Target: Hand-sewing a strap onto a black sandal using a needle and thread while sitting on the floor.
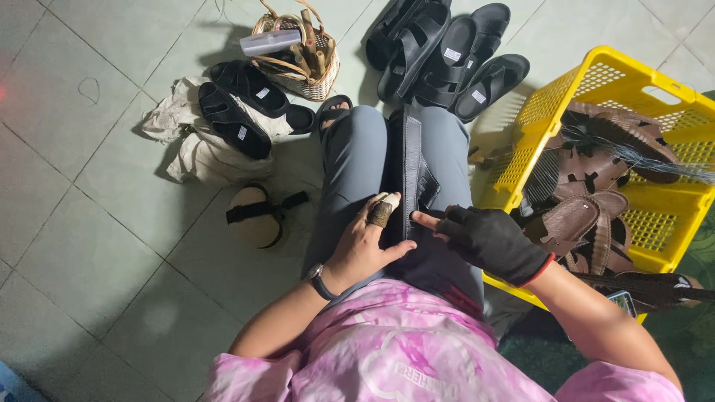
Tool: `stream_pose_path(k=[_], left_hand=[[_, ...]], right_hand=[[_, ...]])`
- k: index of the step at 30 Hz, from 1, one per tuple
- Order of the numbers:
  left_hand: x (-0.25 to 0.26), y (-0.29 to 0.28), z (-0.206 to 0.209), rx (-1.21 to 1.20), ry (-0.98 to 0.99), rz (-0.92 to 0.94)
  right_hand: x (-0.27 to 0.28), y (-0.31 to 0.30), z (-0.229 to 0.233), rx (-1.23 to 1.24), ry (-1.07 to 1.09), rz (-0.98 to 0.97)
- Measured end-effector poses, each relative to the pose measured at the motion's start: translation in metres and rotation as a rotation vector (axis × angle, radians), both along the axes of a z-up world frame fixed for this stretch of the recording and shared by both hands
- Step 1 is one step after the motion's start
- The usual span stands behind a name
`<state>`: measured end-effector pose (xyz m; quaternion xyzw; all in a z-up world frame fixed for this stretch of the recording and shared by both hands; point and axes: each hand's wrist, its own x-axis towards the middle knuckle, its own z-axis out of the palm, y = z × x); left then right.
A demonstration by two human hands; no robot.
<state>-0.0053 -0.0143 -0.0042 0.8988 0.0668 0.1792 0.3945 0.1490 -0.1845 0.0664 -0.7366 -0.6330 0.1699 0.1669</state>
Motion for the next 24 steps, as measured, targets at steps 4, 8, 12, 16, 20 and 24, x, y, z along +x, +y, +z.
stream_pose_path(k=[4,8,12,16,20,24], left_hand=[[-0.002,0.0,-0.003,-0.014,0.006,0.009],[-0.002,0.002,-0.002,-0.049,0.011,0.003],[0.002,0.014,0.008,-0.148,0.047,-0.074],[0.005,0.02,-0.01,-0.129,0.055,-0.068],[0.015,0.02,-0.02,-0.181,0.061,-0.044],[0.023,0.023,-0.018,-0.122,-0.106,-0.022]], right_hand=[[0.002,0.001,-0.002,0.003,-0.022,0.009],[0.003,0.002,-0.001,-0.017,-0.089,0.042],[-0.001,0.002,0.006,-0.059,-0.314,0.092],[-0.012,-0.003,0.007,-0.042,-0.435,0.077],[-0.02,0.0,0.001,-0.042,-0.491,0.058],[-0.024,0.008,-0.027,-0.05,-0.39,0.048]])
